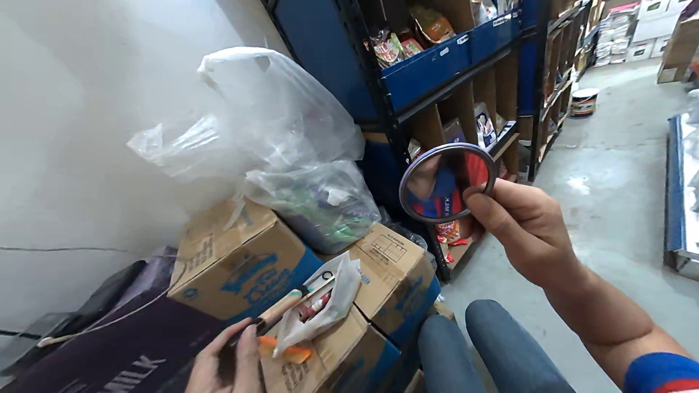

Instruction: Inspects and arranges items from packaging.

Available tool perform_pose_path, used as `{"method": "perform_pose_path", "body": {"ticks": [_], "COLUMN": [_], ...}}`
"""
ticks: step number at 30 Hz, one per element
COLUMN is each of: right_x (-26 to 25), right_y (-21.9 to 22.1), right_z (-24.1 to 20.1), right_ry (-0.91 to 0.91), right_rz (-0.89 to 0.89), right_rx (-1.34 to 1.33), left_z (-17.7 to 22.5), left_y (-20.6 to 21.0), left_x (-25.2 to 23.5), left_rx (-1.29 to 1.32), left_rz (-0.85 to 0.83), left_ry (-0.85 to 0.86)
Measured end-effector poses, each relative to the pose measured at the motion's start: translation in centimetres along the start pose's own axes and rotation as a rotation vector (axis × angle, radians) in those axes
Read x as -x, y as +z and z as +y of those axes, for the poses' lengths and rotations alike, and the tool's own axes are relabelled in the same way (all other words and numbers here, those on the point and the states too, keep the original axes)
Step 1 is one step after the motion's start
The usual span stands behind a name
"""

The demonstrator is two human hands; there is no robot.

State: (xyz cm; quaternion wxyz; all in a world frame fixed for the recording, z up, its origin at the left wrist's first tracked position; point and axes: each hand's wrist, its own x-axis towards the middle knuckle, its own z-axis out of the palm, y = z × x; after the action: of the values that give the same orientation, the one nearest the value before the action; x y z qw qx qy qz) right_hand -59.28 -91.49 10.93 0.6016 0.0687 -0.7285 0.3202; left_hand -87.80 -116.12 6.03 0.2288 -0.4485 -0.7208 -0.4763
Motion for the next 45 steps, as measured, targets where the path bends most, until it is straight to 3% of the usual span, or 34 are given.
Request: {"method": "perform_pose_path", "body": {"ticks": [3, 8, 12, 19, 24, 31, 38, 40, 43, 45], "right_x": [-0.1, 0.0, 0.8, 1.8, 2.2, 3.0, 4.3, 4.4, 4.3, 4.2], "right_y": [0.7, 2.0, 3.0, 2.7, 3.8, 5.7, 7.3, 7.2, 6.6, 6.3], "right_z": [-0.2, -0.4, 0.3, 0.3, 0.8, 1.5, 1.8, 2.1, 2.3, 2.2], "right_ry": [-0.004, 0.008, 0.049, 0.130, 0.122, 0.236, 0.180, 0.209, 0.272, 0.272], "right_rz": [0.015, 0.021, -0.058, -0.092, -0.039, 0.009, 0.230, 0.224, 0.170, 0.133], "right_rx": [-0.005, -0.011, -0.030, -0.066, 0.024, -0.119, -0.097, -0.142, -0.243, -0.253], "left_z": [3.3, 7.9, 10.6, 13.6, 14.4, 15.6, 15.2, 14.6, 14.2, 14.1], "left_y": [-0.4, 2.9, 5.6, 5.3, 4.5, 4.5, 5.3, 5.6, 4.8, 4.3], "left_x": [0.0, -1.2, -0.7, 0.4, 1.1, 2.0, 1.2, 0.9, 0.7, 0.5], "left_rx": [0.396, 0.657, 0.637, 0.428, 0.365, 0.237, 0.168, 0.275, 0.480, 0.525], "left_rz": [0.024, -0.245, -0.374, -0.247, -0.233, -0.140, -0.069, -0.143, -0.437, -0.485], "left_ry": [0.066, 0.251, 0.428, 0.681, 0.671, 0.601, 0.554, 0.559, 0.564, 0.581]}}
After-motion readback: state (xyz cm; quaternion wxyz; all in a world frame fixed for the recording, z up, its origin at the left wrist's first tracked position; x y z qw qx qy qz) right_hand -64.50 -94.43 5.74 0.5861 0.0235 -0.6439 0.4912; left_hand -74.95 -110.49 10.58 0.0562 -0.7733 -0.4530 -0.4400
